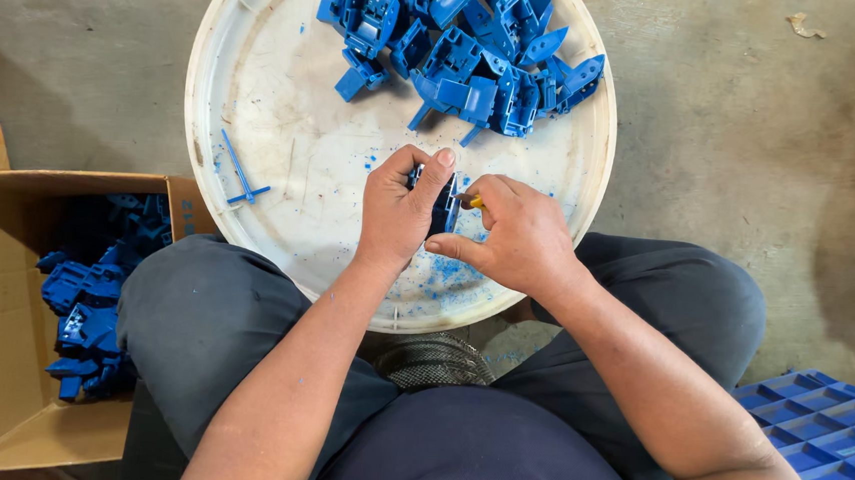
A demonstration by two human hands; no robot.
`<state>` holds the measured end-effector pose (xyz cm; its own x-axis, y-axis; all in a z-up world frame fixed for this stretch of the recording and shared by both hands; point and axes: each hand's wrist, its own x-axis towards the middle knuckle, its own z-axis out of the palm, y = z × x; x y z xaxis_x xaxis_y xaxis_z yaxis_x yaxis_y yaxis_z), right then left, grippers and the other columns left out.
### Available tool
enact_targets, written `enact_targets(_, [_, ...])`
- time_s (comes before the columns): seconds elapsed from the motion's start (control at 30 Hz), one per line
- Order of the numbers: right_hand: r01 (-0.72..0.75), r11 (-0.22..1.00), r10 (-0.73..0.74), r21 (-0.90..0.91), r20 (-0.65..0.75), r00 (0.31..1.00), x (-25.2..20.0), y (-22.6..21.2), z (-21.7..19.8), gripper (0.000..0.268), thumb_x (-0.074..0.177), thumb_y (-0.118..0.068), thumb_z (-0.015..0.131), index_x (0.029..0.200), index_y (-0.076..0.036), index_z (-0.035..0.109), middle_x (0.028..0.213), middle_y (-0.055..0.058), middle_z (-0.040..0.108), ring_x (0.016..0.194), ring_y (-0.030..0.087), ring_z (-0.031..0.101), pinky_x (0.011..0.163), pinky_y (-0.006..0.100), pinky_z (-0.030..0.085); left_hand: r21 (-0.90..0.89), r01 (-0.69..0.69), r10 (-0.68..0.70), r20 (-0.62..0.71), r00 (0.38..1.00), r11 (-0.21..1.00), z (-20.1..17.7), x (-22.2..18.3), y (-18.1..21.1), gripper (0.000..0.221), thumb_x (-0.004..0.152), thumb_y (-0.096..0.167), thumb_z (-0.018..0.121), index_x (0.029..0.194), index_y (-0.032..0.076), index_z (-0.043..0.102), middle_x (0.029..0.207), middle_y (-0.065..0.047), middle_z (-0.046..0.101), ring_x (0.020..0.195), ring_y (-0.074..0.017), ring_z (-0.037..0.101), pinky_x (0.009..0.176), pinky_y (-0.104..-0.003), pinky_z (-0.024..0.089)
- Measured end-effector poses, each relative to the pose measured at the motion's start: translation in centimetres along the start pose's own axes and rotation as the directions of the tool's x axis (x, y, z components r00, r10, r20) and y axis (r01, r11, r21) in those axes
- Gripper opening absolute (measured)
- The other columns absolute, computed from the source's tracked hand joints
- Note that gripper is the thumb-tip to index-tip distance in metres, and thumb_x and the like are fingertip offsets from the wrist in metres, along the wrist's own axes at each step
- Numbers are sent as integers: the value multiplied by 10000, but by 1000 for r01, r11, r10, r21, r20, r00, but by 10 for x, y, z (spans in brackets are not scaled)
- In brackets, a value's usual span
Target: The person uses a small yellow deburring tool to remove excess plastic flash from blue plastic components over a white bucket.
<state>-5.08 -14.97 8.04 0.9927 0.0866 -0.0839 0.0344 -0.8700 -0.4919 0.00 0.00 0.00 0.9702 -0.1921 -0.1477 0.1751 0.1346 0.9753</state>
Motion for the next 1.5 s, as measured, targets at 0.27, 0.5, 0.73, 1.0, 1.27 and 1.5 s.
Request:
enact_targets(0.27, [76,997,-76,3,4,997,0,1,2,773,626,-655,878,1008,-22,654,746,111,612,694,306,645,636,431,514,-106,11,-8,32,999,994,0,-1,2,380,965,391,729,781,74,628,701,39,571,662,-34,470,584,-231,409])
enact_targets(0.5, [73,997,-73,-8,22,997,0,-4,4,797,581,-644,896,986,-8,636,779,130,645,683,315,653,639,431,526,-214,82,-73,50,996,973,2,-2,4,365,954,358,733,761,73,612,700,42,573,652,-36,484,574,-237,431])
enact_targets(0.73, [89,995,-91,-37,-34,995,-1,-1,15,654,665,-560,907,909,-20,632,838,150,705,758,329,708,680,427,553,-234,42,-32,46,998,971,4,-4,5,370,969,362,739,770,78,613,715,43,554,670,-35,466,588,-233,420])
enact_targets(1.0, [63,997,-64,-38,-29,998,-3,-4,15,629,680,-565,887,865,-19,636,809,146,704,722,333,707,654,429,552,-186,53,-49,25,998,981,3,-3,7,383,958,373,735,744,92,586,684,48,537,647,-33,456,565,-233,404])
enact_targets(1.27, [136,986,-144,-97,-79,986,-6,-1,21,597,771,-575,842,801,-26,610,734,139,666,657,345,669,605,442,529,-173,48,-47,6,999,984,3,-3,11,387,954,368,733,736,88,578,667,44,540,627,-36,448,543,-239,391])
enact_targets(1.5, [176,976,-190,-126,-106,976,-10,2,25,553,816,-564,809,782,-45,620,682,134,638,616,346,643,559,450,507,-291,144,-142,29,989,946,3,-4,17,370,916,351,721,716,91,549,619,29,544,533,-59,484,453,-264,423])
